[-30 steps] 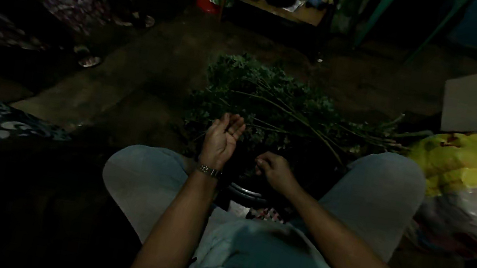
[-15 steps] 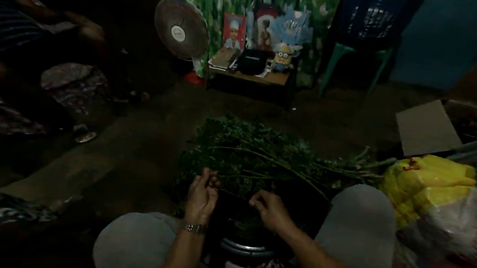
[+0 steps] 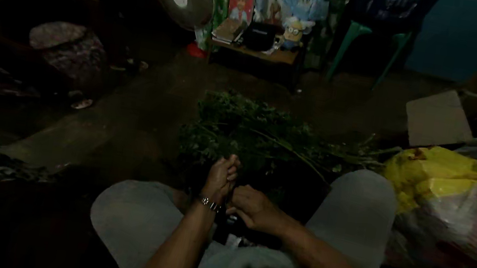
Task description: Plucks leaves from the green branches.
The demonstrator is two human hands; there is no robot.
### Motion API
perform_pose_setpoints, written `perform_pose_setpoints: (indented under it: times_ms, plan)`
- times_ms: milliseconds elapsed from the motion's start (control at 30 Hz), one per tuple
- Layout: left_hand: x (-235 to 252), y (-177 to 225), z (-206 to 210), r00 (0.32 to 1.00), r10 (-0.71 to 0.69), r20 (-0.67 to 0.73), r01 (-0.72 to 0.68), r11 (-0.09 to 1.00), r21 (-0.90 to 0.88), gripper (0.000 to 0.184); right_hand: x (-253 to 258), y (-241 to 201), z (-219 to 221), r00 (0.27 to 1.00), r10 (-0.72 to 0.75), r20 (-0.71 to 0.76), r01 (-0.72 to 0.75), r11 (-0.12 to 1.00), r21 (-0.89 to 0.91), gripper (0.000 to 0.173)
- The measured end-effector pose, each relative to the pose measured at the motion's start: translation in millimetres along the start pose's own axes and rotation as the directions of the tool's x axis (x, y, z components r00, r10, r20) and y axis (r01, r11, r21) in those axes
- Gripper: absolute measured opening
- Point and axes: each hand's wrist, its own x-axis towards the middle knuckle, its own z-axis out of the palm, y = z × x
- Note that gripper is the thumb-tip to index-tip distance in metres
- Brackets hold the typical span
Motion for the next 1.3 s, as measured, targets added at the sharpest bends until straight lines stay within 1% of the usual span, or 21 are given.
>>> perform_pose_setpoints:
  times_ms: [67,100,167,200,267,300,333,400,500,633,700,767,833,900,933,967,1000,1067,1167,1233,1300]
  plan:
    - [3.9,-1.8,-0.7,1.000,-0.002,-0.002,0.002,1.000,-0.002,0.019,-1.3,1.3,-3.2,0.999,0.006,-0.044,-0.007,1.000,-0.021,0.014]
    - [7.9,-3.8,-1.9,1.000,0.009,-0.021,-0.009,1.000,-0.025,0.019,-1.6,1.1,-4.3,0.997,0.045,-0.063,-0.046,0.999,-0.013,0.016]
    - [16.4,-4.6,-8.3,0.996,0.052,-0.076,-0.058,0.996,-0.071,0.017,-1.0,-2.5,-6.2,0.973,0.221,-0.066,-0.220,0.975,0.030,0.019]
    - [20.7,-1.1,-13.4,0.989,0.084,-0.118,-0.095,0.991,-0.092,0.016,1.0,-5.1,-10.6,0.935,0.354,-0.008,-0.353,0.935,0.036,0.021]
    - [27.2,9.9,-24.4,0.970,0.142,-0.196,-0.172,0.975,-0.144,0.016,9.1,-4.6,-24.6,0.780,0.600,0.178,-0.609,0.793,-0.003,0.027]
    - [27.9,14.0,-28.3,0.964,0.167,-0.206,-0.202,0.966,-0.160,0.015,12.1,-0.8,-27.5,0.722,0.664,0.198,-0.671,0.740,-0.035,0.029]
    - [26.7,15.4,-30.1,0.961,0.190,-0.201,-0.225,0.960,-0.169,0.015,13.6,3.0,-28.1,0.687,0.704,0.182,-0.705,0.706,-0.068,0.030]
    - [20.2,14.3,-29.5,0.965,0.216,-0.150,-0.241,0.953,-0.182,0.015,13.0,10.3,-25.9,0.648,0.753,0.116,-0.746,0.657,-0.104,0.031]
    - [4.4,16.3,-20.0,0.975,0.222,-0.022,-0.222,0.958,-0.183,0.024,17.7,21.6,-28.1,0.532,0.845,0.053,-0.844,0.534,-0.047,0.035]
    - [-11.8,1.0,2.7,0.978,0.176,0.116,-0.164,0.981,-0.105,0.017,22.8,41.9,-23.0,0.401,0.915,-0.031,-0.914,0.402,0.048,0.029]
    - [-13.6,-12.7,11.8,0.975,0.133,0.175,-0.126,0.991,-0.053,0.013,27.7,46.0,-19.4,0.317,0.949,0.007,-0.947,0.315,0.065,0.034]
    - [-13.4,-21.5,15.4,0.973,0.091,0.214,-0.091,0.996,-0.006,0.010,26.5,54.3,-19.1,0.282,0.957,0.062,-0.959,0.282,0.001,0.040]
    - [-18.3,-23.7,17.5,0.968,0.049,0.245,-0.054,0.998,0.015,0.009,13.7,74.2,-19.6,0.259,0.965,-0.042,-0.953,0.262,0.152,0.034]
    - [-28.6,-22.0,23.4,0.961,0.028,0.274,-0.043,0.998,0.050,0.009,-1.2,102.0,-26.0,0.213,0.957,-0.198,-0.902,0.270,0.338,0.029]
    - [-30.4,-22.0,24.7,0.962,0.031,0.272,-0.050,0.997,0.063,0.009,-4.2,109.4,-29.2,0.203,0.940,-0.274,-0.876,0.299,0.378,0.028]
    - [-28.2,-21.8,23.3,0.967,0.041,0.251,-0.060,0.996,0.069,0.009,-3.1,109.7,-32.9,0.198,0.930,-0.308,-0.873,0.311,0.377,0.030]
    - [-21.6,-19.1,19.7,0.973,0.052,0.225,-0.074,0.993,0.092,0.010,0.0,107.3,-35.7,0.224,0.925,-0.306,-0.882,0.326,0.340,0.031]
    - [-7.6,-9.7,8.4,0.984,0.060,0.170,-0.088,0.983,0.160,0.011,5.1,94.8,-33.3,0.339,0.911,-0.234,-0.896,0.388,0.216,0.029]
    - [-4.7,-1.2,-2.7,0.993,0.055,0.106,-0.077,0.972,0.224,0.010,7.9,89.7,-20.4,0.460,0.884,-0.081,-0.880,0.466,0.095,0.029]
    - [-8.8,-0.9,-1.4,0.994,0.059,0.095,-0.080,0.970,0.228,0.009,10.4,89.2,-24.0,0.492,0.870,-0.026,-0.868,0.492,0.065,0.031]
    - [-12.2,-2.0,-0.8,0.992,0.071,0.100,-0.090,0.976,0.200,0.008,9.4,89.1,-33.7,0.490,0.870,-0.059,-0.863,0.493,0.110,0.033]
